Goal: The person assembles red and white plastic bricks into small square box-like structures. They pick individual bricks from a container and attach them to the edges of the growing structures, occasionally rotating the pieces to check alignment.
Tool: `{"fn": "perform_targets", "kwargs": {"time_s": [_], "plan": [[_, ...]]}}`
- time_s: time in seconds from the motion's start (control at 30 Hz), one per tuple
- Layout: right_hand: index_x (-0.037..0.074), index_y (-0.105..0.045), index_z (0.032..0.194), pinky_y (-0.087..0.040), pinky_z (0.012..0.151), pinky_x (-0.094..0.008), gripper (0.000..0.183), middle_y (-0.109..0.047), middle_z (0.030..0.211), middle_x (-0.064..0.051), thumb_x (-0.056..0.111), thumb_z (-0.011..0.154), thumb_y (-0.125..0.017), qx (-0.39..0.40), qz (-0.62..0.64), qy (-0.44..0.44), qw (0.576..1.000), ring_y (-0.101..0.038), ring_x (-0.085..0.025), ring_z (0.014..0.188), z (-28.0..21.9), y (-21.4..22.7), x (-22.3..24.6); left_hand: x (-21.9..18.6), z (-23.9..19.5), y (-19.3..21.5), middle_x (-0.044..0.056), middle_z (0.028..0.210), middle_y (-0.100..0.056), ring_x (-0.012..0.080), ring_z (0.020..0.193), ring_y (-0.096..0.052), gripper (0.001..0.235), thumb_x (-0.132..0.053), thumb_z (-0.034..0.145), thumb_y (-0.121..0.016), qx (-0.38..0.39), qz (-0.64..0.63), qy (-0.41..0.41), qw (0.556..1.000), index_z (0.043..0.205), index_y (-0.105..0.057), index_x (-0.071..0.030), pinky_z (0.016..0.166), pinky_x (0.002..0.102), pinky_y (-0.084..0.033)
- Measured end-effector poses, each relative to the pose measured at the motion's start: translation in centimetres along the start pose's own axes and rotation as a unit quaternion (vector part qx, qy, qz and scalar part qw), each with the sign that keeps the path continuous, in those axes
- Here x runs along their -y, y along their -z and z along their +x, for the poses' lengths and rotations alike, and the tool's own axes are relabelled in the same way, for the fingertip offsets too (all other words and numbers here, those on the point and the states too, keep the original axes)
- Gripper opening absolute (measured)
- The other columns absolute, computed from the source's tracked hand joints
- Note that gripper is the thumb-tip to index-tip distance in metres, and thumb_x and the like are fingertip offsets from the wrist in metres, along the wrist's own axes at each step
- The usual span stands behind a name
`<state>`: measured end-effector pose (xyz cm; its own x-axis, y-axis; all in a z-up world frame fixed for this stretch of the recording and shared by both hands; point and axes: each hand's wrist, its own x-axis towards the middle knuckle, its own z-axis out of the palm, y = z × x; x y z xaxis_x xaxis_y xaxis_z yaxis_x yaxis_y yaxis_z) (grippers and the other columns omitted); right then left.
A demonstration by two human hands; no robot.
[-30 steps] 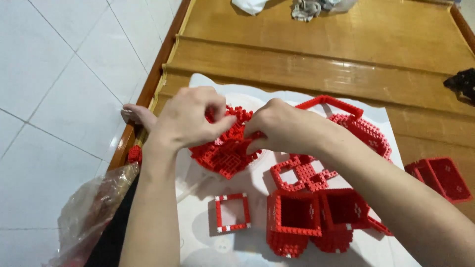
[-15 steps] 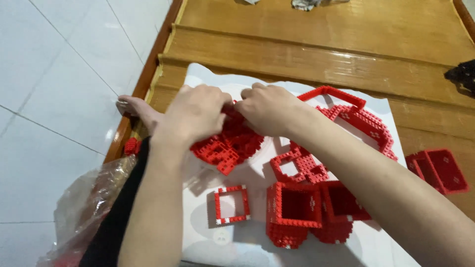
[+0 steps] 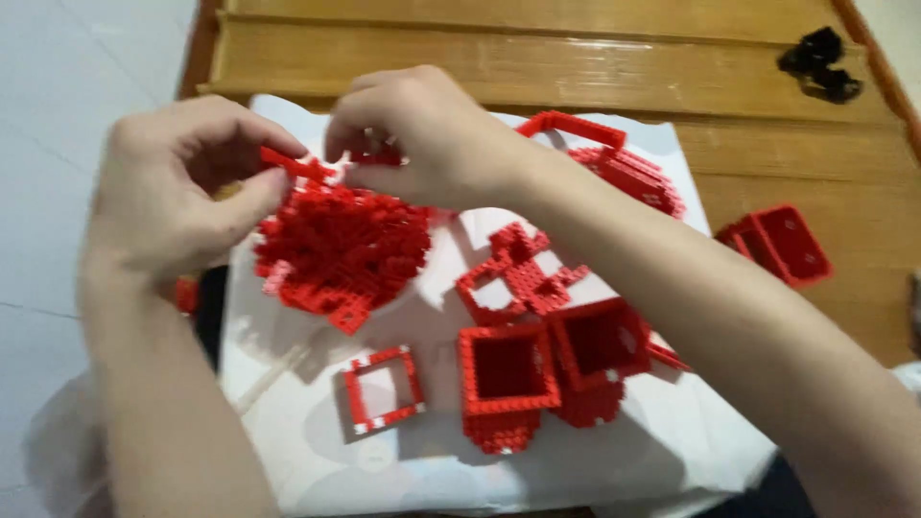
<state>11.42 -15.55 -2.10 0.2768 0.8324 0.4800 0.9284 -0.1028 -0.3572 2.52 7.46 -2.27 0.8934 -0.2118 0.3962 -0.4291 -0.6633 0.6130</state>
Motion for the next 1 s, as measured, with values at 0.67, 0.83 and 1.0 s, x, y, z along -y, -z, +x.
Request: {"fn": "perform_targets", "kwargs": {"time_s": [0.67,0.83,1.0], "plan": [[0.010,-0.076,0.107,-0.063,0.068,-0.047,0.026,-0.070,0.092,-0.009,0.032,0.092,-0.074,0.270,-0.323,-0.166,0.892,-0.074,-0.030,0.086,1.1,-4.8,-0.9,1.0,1.4,-2.0,0.005,0.093,-0.075,0.0315,0.107,-0.061,0.036,-0.012,0.087,-0.065,0.191,0.366,0.164,0.896,0.112,-0.079,-0.035,0.090,0.043,-0.050],[0.010,-0.076,0.095,-0.063,0.063,-0.045,0.033,-0.069,0.085,-0.008,0.041,0.098,-0.066,0.279,-0.347,-0.153,0.882,-0.074,-0.028,0.079,0.6,-4.5,-1.1,2.7,1.9,-2.8,0.006,0.099,-0.073,0.0316,0.104,-0.064,0.032,-0.010,0.091,-0.063,0.161,0.361,0.124,0.910,0.109,-0.079,-0.032,0.087,0.045,-0.054],[0.004,-0.076,0.096,-0.064,0.066,-0.047,0.021,-0.072,0.086,-0.014,0.023,0.099,-0.065,0.286,-0.299,-0.178,0.893,-0.075,-0.033,0.079,-0.1,-4.0,-2.2,3.4,2.1,-3.7,0.007,0.102,-0.068,0.0336,0.102,-0.066,0.021,-0.014,0.093,-0.065,0.124,0.327,0.126,0.928,0.104,-0.078,-0.026,0.085,0.050,-0.059]]}}
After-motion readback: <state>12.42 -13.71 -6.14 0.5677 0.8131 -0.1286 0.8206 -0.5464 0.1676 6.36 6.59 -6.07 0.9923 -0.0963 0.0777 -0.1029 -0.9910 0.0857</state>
